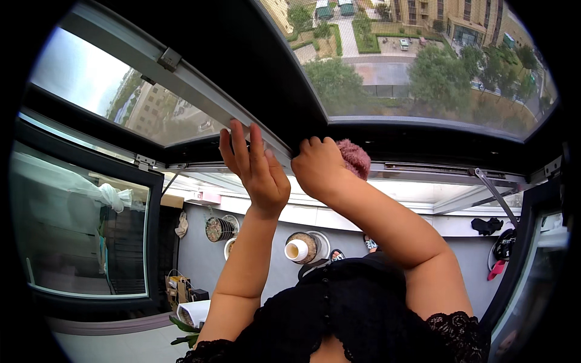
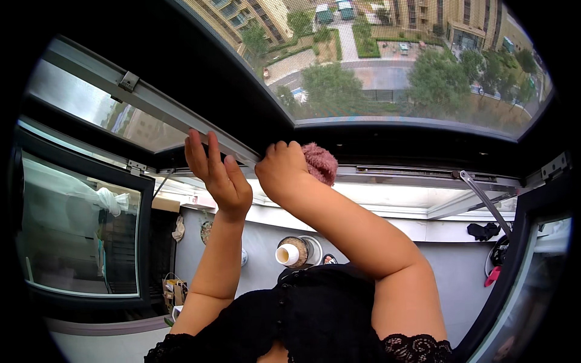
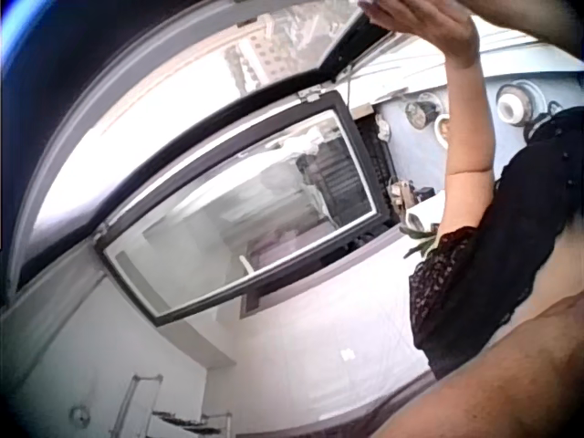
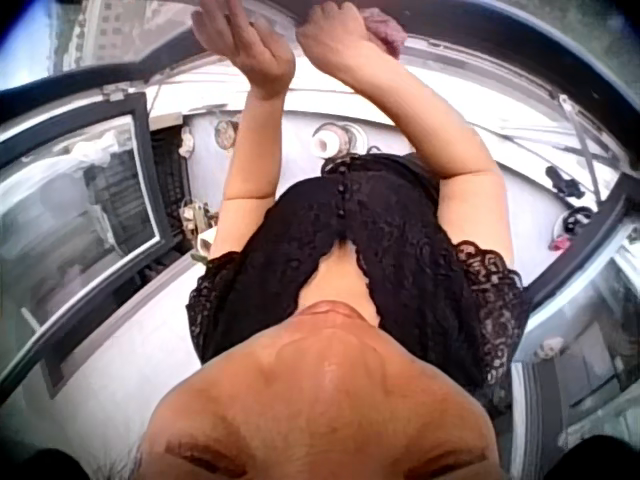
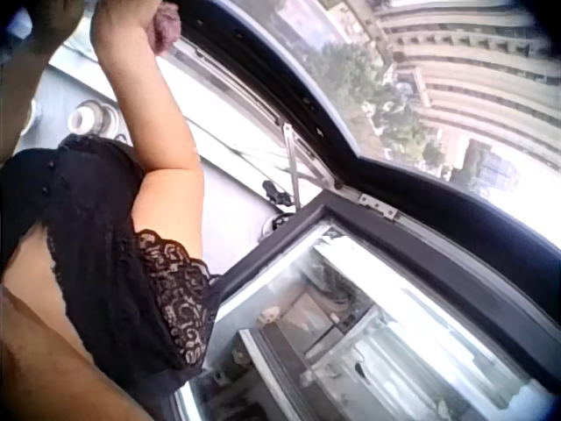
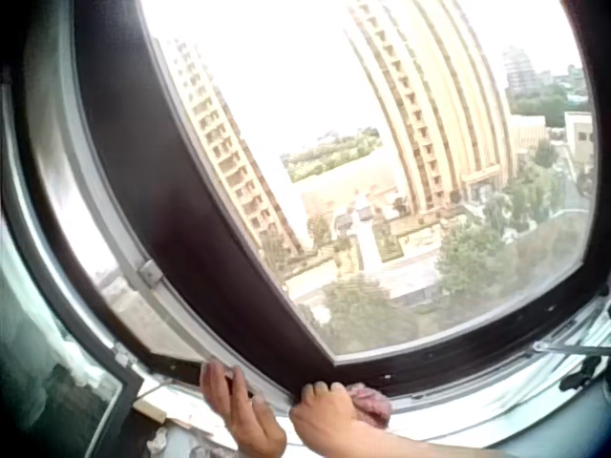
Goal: The person wipes the interior surfaces of a large curved window and its frame using a pink cloth. They systematically clean the glass panes and the metal frame sections, moving around the window to reach different areas.
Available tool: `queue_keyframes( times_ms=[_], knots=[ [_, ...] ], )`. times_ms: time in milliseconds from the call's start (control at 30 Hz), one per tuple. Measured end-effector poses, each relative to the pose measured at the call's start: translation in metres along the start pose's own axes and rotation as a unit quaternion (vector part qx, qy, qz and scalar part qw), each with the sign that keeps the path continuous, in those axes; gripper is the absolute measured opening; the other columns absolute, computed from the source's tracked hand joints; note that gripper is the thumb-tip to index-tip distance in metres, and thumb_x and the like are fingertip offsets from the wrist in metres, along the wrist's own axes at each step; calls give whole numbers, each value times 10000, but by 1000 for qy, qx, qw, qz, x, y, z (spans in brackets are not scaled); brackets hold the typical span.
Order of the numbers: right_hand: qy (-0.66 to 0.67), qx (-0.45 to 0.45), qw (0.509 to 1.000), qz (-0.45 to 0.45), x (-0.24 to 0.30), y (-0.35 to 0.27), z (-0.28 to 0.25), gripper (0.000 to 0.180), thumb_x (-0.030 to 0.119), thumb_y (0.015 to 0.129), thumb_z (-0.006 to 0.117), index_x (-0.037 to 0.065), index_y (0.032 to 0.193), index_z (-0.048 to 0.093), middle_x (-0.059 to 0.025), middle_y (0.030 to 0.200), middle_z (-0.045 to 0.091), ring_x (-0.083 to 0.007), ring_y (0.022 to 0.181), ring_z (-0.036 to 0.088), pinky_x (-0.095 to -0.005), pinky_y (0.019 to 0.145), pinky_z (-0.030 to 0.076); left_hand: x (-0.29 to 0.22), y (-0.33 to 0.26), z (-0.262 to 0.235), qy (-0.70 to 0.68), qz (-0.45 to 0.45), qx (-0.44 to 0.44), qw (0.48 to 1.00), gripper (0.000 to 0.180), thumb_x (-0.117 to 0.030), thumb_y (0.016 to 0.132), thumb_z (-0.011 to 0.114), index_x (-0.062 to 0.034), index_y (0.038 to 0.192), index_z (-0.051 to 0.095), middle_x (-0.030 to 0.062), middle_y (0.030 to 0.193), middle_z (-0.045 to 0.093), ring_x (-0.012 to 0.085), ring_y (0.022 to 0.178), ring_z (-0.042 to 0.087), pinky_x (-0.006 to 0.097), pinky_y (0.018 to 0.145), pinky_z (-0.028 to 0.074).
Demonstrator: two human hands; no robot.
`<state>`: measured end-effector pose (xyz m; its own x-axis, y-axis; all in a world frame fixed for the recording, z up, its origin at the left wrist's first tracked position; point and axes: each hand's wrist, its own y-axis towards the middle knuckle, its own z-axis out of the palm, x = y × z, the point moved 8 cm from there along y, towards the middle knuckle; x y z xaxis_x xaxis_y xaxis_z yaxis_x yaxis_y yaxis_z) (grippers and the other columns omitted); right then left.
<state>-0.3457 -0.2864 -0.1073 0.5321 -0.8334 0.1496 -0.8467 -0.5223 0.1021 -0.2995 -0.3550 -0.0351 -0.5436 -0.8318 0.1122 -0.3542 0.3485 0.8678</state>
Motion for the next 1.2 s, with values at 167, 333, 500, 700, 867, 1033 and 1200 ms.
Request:
queue_keyframes(
  times_ms=[167, 333, 500, 700, 867, 1033, 1200],
  knots=[
    [56, -69, 996, 16, -34, -25, -50, 161, 130, 782, 651, 98, 899, 758, -98, 946, 636, -260, 938, 605, -397, 740, 436, 10, -3, -13, 0, 12, 55, 998, 446, 26, 958, 410, 67, 1398, 473, 204, 1539, 371, 449, 1462, 218, 514, 1177, 201],
    [83, -212, 973, 28, -10, -16, -24, 84, 96, 705, 660, 93, 781, 695, -101, 867, 586, -280, 852, 580, -396, 694, 429, 9, -5, -5, -24, 4, 47, 999, 451, 27, 954, 409, 75, 1399, 466, 188, 1552, 357, 444, 1461, 228, 516, 1174, 216],
    [60, -30, 998, -13, 0, -15, -17, 113, 136, 705, 686, 107, 802, 738, -99, 899, 638, -278, 912, 617, -393, 743, 467, 15, -7, -11, -12, 1, 67, 998, 438, 31, 944, 426, 79, 1374, 498, 177, 1536, 393, 453, 1453, 247, 517, 1188, 148],
    [421, -477, 770, -51, -17, -26, -140, 360, -28, 747, 607, 38, 1099, 651, -169, 948, 637, -348, 865, 614, -403, 780, 510, 10, 5, -27, -19, -26, 49, 998, 402, 57, 930, 460, 93, 1322, 538, 208, 1472, 464, 455, 1420, 313, 528, 1181, 146],
    [351, -562, 748, -44, -6, -33, -127, 249, 0, 735, 710, 61, 957, 613, -83, 882, 674, -290, 798, 639, -374, 678, 504, 9, 16, -41, -42, -25, 19, 999, 378, 38, 860, 511, 44, 1219, 627, 179, 1371, 565, 447, 1378, 375, 534, 1188, 123],
    [363, -641, 669, -99, -19, -62, -222, 340, 37, 771, 773, 68, 1040, 568, -133, 1001, 586, -226, 752, 664, -318, 608, 544, 6, 58, -75, -46, 32, -90, 994, 291, -44, 878, 552, 17, 1147, 646, 255, 1385, 497, 478, 1350, 386, 555, 1153, 223],
    [572, -573, 527, -260, 7, -28, -376, 223, 138, 864, 735, 55, 1003, 582, -112, 859, 651, -213, 709, 693, -335, 569, 528, 8, 163, -131, 30, 102, -184, 977, 469, -158, 979, 499, 32, 1405, 450, 275, 1491, 371, 435, 1404, 350, 514, 1135, 296]
  ],
)
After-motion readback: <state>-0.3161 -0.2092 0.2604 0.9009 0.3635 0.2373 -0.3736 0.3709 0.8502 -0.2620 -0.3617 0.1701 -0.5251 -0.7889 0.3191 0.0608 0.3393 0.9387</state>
